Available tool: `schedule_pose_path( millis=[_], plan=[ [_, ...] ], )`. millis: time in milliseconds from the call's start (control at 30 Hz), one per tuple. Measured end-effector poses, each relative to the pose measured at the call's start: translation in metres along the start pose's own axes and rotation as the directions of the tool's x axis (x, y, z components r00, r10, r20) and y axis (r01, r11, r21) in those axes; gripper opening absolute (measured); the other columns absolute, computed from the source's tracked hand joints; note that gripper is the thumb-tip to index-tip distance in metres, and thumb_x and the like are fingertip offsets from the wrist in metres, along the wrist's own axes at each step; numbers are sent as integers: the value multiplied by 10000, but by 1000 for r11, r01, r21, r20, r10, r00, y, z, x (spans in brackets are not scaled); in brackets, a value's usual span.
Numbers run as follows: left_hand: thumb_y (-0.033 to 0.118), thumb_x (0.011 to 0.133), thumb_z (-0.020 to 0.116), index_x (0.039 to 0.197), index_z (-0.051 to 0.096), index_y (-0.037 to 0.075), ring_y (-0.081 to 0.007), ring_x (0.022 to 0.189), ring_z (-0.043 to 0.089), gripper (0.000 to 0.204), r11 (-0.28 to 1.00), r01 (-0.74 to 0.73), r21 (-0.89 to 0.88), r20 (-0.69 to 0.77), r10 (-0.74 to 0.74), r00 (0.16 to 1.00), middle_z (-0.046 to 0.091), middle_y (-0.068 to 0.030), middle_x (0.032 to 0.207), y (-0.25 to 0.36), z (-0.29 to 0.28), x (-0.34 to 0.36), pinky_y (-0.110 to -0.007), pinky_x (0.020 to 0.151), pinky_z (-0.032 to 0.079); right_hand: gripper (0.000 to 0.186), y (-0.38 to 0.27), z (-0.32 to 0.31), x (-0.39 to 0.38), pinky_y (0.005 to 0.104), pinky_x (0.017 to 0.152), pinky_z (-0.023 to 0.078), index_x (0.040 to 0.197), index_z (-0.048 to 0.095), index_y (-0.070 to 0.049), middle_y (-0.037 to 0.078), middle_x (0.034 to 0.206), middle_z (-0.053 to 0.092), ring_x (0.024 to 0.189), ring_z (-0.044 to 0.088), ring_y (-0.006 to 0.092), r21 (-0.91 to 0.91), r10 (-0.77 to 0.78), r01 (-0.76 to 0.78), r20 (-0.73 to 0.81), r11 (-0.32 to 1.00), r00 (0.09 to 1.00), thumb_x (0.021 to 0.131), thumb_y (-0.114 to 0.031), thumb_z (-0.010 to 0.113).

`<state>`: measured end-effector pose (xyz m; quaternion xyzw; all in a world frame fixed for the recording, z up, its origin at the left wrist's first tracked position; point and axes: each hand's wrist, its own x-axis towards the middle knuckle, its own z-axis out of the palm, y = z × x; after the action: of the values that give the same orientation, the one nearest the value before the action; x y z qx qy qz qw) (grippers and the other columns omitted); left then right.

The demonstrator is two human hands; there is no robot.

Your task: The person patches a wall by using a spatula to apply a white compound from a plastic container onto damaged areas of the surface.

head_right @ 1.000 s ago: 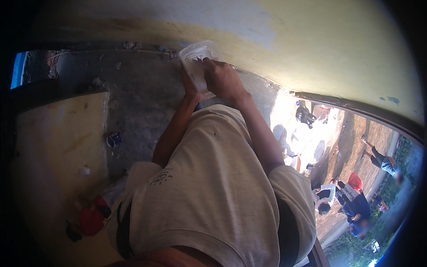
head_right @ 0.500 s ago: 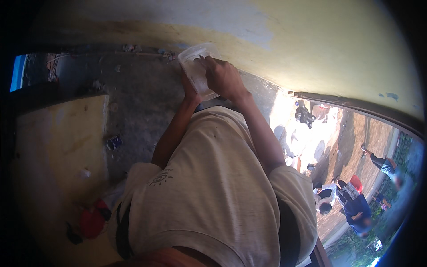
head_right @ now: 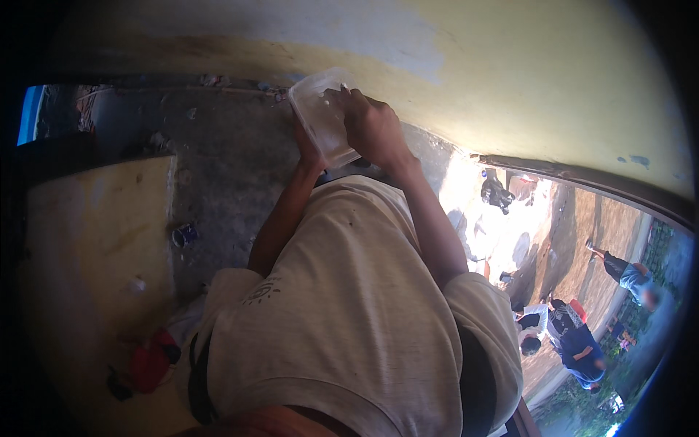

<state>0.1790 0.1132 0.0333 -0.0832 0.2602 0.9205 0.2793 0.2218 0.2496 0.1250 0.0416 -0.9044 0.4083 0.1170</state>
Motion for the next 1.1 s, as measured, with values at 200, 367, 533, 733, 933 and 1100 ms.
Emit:
schedule_pose_path(
  millis=[200, 367, 533, 733, 933, 1100],
  plan=[
    [695, 964, 263, 1385, 451, 114, -271, 1191, 565, 742, 998, -16, 52, -43, 19, 999, 570, -106, 1295, -3, -3, -1, -437, 1002, 463, 378, 1, 26, -3, 460, 697, 546, 1196, 600, -28, 192, 976, 647, 803, 656, 393, -17, 38, -37, 9, 999, 999, 826, 30, 555],
    [696, 962, 267, 1377, 463, 124, -266, 1181, 573, 733, 1000, -20, 2, -68, 20, 997, 579, -92, 1282, 6, 18, -4, -422, 1010, 459, 387, -8, 2, 11, 434, 682, 549, 1206, 602, -4, 204, 998, 637, 800, 653, 391, -49, -29, 28, -32, 998, 999, 822, 47, 575],
    [700, 958, 283, 1409, 424, 135, -276, 1205, 553, 736, 994, -53, 98, -35, 56, 998, 547, -97, 1322, 2, 12, -2, -440, 1011, 457, 393, -2, 9, 4, 435, 678, 547, 1207, 604, -12, 189, 977, 651, 793, 653, 392, 4, 17, -17, 32, 1000, 999, 820, 49, 577],
    [692, 964, 269, 1388, 447, 133, -269, 1199, 562, 723, 998, -46, 37, -45, 47, 998, 562, -100, 1305, 3, 5, -1, -437, 1000, 464, 380, -2, 7, 10, 480, 678, 544, 1204, 556, -55, 202, 969, 647, 798, 657, 397, -96, 11, -7, 44, 995, 999, 826, -10, 560],
    [694, 963, 265, 1398, 432, 122, -279, 1203, 558, 738, 1000, -23, 10, -53, 23, 998, 558, -113, 1307, 3, 3, 1, -449, 1001, 462, 321, -3, 12, 10, 485, 665, 544, 1152, 571, -60, 183, 957, 656, 787, 658, 397, -88, 48, -43, 56, 995, 997, 834, -18, 562],
    [689, 966, 268, 1372, 458, 108, -277, 1179, 574, 734, 1000, -22, -1, -47, 22, 999, 584, -109, 1268, 4, -11, 2, -436, 990, 471, 270, -2, 21, 6, 509, 658, 538, 1114, 569, -59, 189, 929, 663, 772, 650, 428, -8, 37, -37, 35, 999, 999, 846, -30, 562]
  ],
)
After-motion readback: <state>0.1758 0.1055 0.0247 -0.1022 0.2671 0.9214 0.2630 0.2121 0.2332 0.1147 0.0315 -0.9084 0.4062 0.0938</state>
